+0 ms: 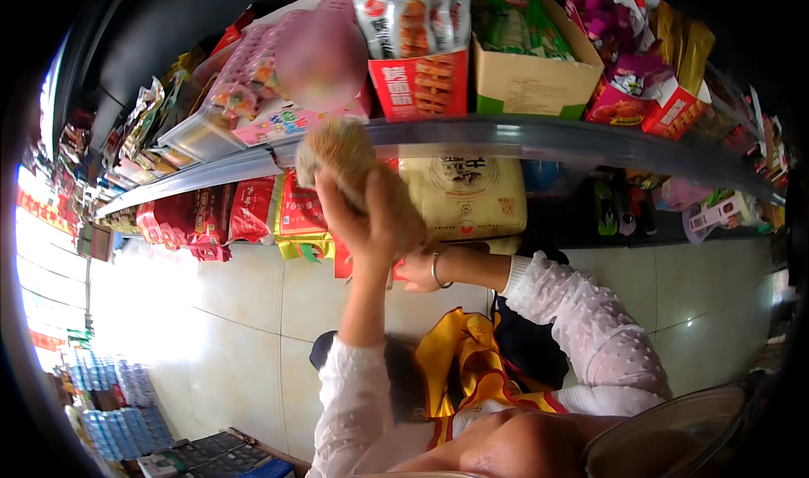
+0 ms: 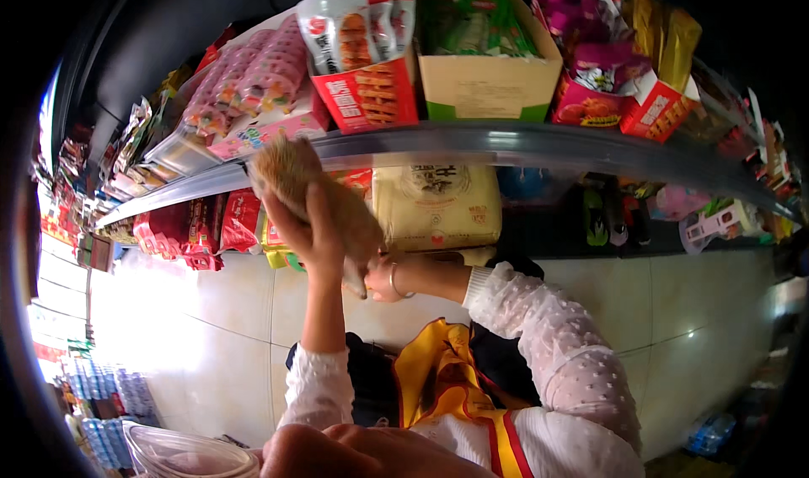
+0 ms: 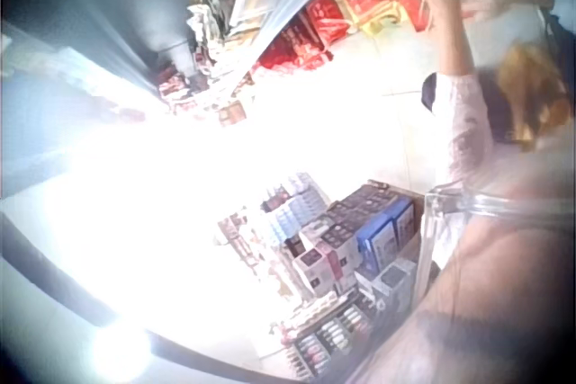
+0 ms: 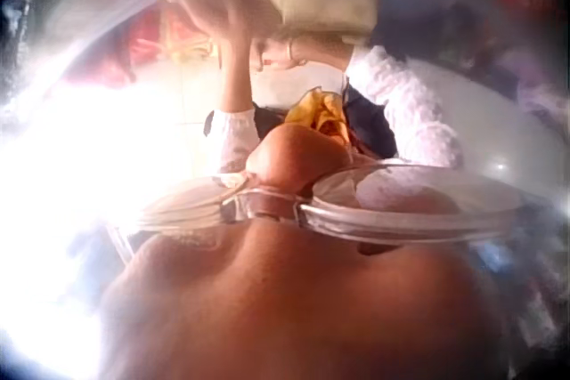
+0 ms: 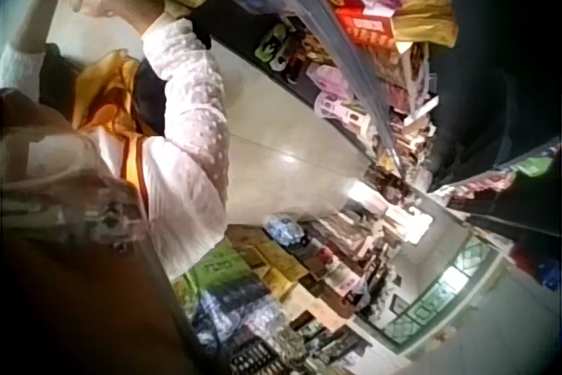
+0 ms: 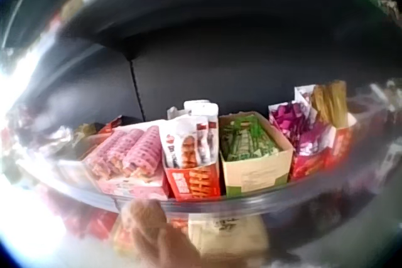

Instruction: The person sits on the floor and wipes a store shelf with a cloth. They pick up and wipe several items, including a doll box and a toy set, before placing them back on the shelf.

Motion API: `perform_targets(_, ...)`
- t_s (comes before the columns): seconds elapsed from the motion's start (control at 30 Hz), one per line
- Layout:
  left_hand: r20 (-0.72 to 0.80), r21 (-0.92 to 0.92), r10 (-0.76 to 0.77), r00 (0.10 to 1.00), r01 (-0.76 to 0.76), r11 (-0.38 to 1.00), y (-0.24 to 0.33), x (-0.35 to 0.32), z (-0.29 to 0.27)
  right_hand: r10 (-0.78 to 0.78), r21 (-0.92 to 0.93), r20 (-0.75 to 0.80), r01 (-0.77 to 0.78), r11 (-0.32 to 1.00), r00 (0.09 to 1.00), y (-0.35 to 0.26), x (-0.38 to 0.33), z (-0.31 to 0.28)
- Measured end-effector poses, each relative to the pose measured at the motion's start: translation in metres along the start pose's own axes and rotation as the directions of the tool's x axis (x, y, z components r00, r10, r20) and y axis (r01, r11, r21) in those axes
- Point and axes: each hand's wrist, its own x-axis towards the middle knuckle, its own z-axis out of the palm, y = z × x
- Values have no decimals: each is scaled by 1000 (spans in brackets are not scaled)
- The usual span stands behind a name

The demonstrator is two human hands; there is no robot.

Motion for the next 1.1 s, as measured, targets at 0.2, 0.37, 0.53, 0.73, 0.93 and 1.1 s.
perform_targets(0.2,350,462,419,838,-543,701,-4,34,71,103,-206,-302,-170,964,948,-33,-12,12)
perform_targets(0.37,498,404,506,704,-705,583,-55,-37,47,74,-217,64,-59,974,995,-46,-28,6)
perform_targets(0.53,209,536,126,970,-222,814,-63,-60,12,99,-214,65,-83,973,993,-50,-47,-6)
perform_targets(0.73,608,254,364,706,-608,753,7,-61,94,98,-218,-265,-158,963,959,-29,-18,50)
perform_targets(0.93,511,433,359,782,-594,678,-49,-47,38,129,-174,-267,-180,968,955,-20,-33,43)
perform_targets(1.1,101,832,168,981,-176,526,-89,16,-49,154,-140,-138,-173,975,978,-20,-24,35)
